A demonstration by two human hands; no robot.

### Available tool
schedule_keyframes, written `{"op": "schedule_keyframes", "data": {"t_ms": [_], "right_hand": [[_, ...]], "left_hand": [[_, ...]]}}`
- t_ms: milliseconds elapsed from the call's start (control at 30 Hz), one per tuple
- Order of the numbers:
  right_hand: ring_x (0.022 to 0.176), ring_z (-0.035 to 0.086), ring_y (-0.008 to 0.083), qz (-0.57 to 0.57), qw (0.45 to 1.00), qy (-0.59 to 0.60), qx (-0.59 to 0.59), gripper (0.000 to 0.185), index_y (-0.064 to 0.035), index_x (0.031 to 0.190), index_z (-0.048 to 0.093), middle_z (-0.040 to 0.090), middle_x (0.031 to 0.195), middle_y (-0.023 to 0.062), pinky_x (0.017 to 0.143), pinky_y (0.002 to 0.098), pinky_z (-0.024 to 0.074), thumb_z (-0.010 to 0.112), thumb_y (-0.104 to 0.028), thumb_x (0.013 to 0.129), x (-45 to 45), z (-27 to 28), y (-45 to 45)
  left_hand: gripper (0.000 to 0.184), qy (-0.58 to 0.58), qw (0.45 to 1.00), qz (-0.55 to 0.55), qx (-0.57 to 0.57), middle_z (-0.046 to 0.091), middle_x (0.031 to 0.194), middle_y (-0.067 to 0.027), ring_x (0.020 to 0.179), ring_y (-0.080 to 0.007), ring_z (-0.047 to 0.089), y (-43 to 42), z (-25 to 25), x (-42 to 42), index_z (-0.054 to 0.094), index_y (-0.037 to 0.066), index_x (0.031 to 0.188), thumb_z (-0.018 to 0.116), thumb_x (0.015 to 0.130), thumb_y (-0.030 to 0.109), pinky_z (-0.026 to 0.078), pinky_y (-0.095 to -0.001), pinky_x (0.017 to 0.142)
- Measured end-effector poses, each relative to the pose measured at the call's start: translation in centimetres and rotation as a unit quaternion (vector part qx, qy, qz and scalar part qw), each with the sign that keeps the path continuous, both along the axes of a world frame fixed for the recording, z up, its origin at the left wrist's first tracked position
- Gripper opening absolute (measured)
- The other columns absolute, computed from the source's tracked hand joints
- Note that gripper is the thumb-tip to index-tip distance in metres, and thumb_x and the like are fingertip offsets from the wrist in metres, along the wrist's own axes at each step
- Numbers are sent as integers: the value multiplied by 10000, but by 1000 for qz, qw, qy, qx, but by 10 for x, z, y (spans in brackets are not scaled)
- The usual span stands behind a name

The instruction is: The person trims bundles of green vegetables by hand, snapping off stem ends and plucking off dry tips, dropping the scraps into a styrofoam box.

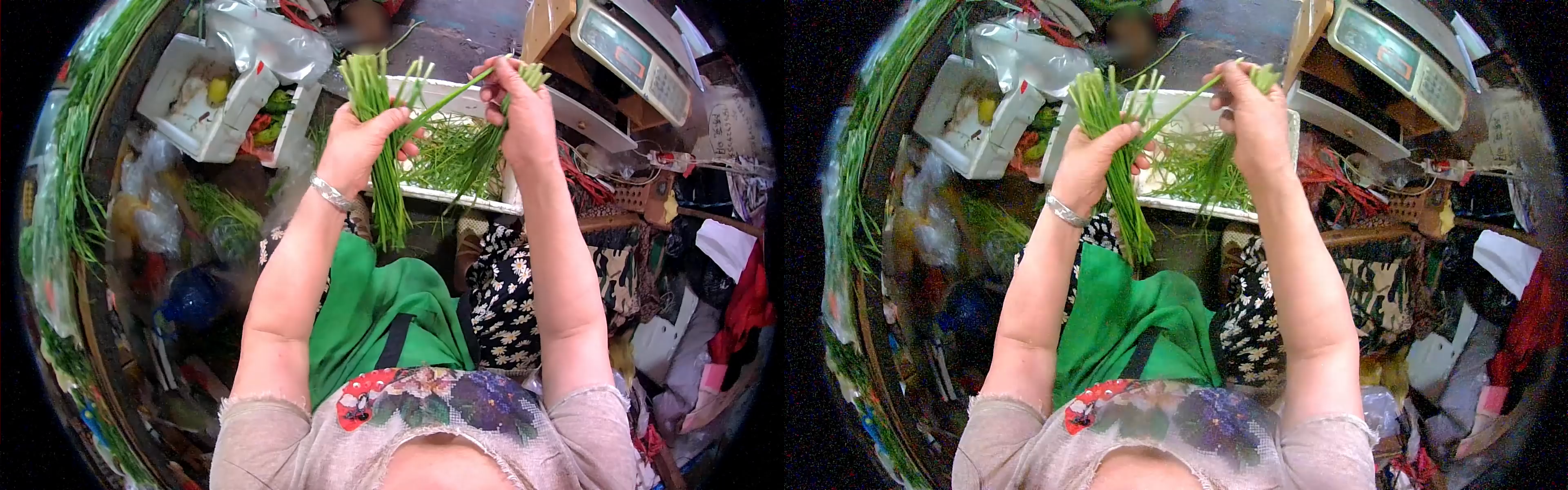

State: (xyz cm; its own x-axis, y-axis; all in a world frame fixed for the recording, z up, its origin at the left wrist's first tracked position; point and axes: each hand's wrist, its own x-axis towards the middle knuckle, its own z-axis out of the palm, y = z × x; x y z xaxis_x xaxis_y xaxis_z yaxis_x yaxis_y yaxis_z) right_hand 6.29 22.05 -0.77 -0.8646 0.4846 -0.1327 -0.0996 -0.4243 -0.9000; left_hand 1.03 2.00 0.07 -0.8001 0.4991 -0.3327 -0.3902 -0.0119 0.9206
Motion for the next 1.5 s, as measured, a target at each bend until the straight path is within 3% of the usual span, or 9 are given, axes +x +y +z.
{"op": "schedule_keyframes", "data": {"t_ms": [300, 533, 667, 767, 900, 1033, 1233, 1400, 1500], "right_hand": [[614, 553, 125, -114, 989, 62, -65, 130, -60, 937, 547, 630, 798, 82, 442, 238, 376, 561, -189, 943, 5, -7, 47], [743, 636, 196, -64, 998, -8, 3, 158, -53, 930, 555, 671, 871, 122, 625, 315, 468, 525, -206, 955, 4, 4, 24], [608, 543, 126, 54, 996, 21, -65, 188, -49, 934, 599, 586, 728, 33, 559, 238, 427, 582, -237, 936, 0, -9, 10], [525, 398, 30, 64, 997, -37, 31, 244, -50, 1000, 626, 479, 692, -50, 434, 187, 314, 636, -277, 913, -2, -4, -13], [485, 352, 10, 129, 991, -39, 2, 221, -50, 944, 658, 411, 599, -91, 425, 172, 276, 660, -266, 897, 4, 4, -25], [470, 338, 13, 34, 999, -18, 37, 203, -55, 912, 666, 386, 567, -96, 421, 177, 263, 657, -257, 897, 2, 1, -9], [500, 343, 52, -84, 992, 65, -71, 187, -38, 906, 664, 392, 581, -78, 451, 223, 269, 654, -225, 899, 7, 5, 32], [534, 370, 59, -87, 989, 87, -84, 194, -30, 924, 653, 400, 603, -63, 468, 224, 294, 643, -223, 907, 10, 3, 47], [562, 428, 77, -92, 992, 74, -34, 187, -38, 923, 651, 460, 629, -42, 482, 233, 336, 630, -223, 912, 6, 4, 40]], "left_hand": [[148, 62, 979, 191, 45, 652, 762, -127, 625, -216, 646, -30, -16, -28, 557, -15, 948, 638, 859, 73, 534, -309, 563], [173, 35, 997, 56, 47, 683, 844, -149, 607, -170, 626, -19, -2, -14, 570, 17, 1004, 636, 867, 100, 489, -267, 536], [195, -37, 996, -26, 81, 667, 810, -135, 596, -170, 609, -9, 2, -4, 558, 35, 1011, 654, 860, 114, 486, -269, 526], [193, -54, 994, -41, 87, 663, 802, -134, 598, -174, 610, -3, -1, 1, 560, 32, 1017, 653, 860, 95, 492, -271, 522], [174, -39, 993, -36, 107, 664, 800, -136, 655, -184, 637, 4, 2, 8, 595, -9, 988, 656, 852, 80, 510, -286, 525], [219, -34, 997, -40, 50, 664, 804, -141, 594, -177, 612, -1, 0, 2, 574, 0, 1040, 657, 850, 71, 502, -268, 532], [196, -9, 998, 54, -10, 667, 810, -139, 594, -172, 610, -23, -5, -15, 591, -3, 984, 674, 829, 83, 507, -280, 536], [155, 78, 979, 187, -4, 682, 812, -144, 656, -195, 655, -35, -14, -32, 593, -9, 959, 647, 862, 99, 512, -278, 575], [161, 83, 983, 161, -22, 674, 780, -110, 606, -162, 622, -34, -7, -29, 605, 12, 952, 662, 861, 132, 479, -256, 532]]}}
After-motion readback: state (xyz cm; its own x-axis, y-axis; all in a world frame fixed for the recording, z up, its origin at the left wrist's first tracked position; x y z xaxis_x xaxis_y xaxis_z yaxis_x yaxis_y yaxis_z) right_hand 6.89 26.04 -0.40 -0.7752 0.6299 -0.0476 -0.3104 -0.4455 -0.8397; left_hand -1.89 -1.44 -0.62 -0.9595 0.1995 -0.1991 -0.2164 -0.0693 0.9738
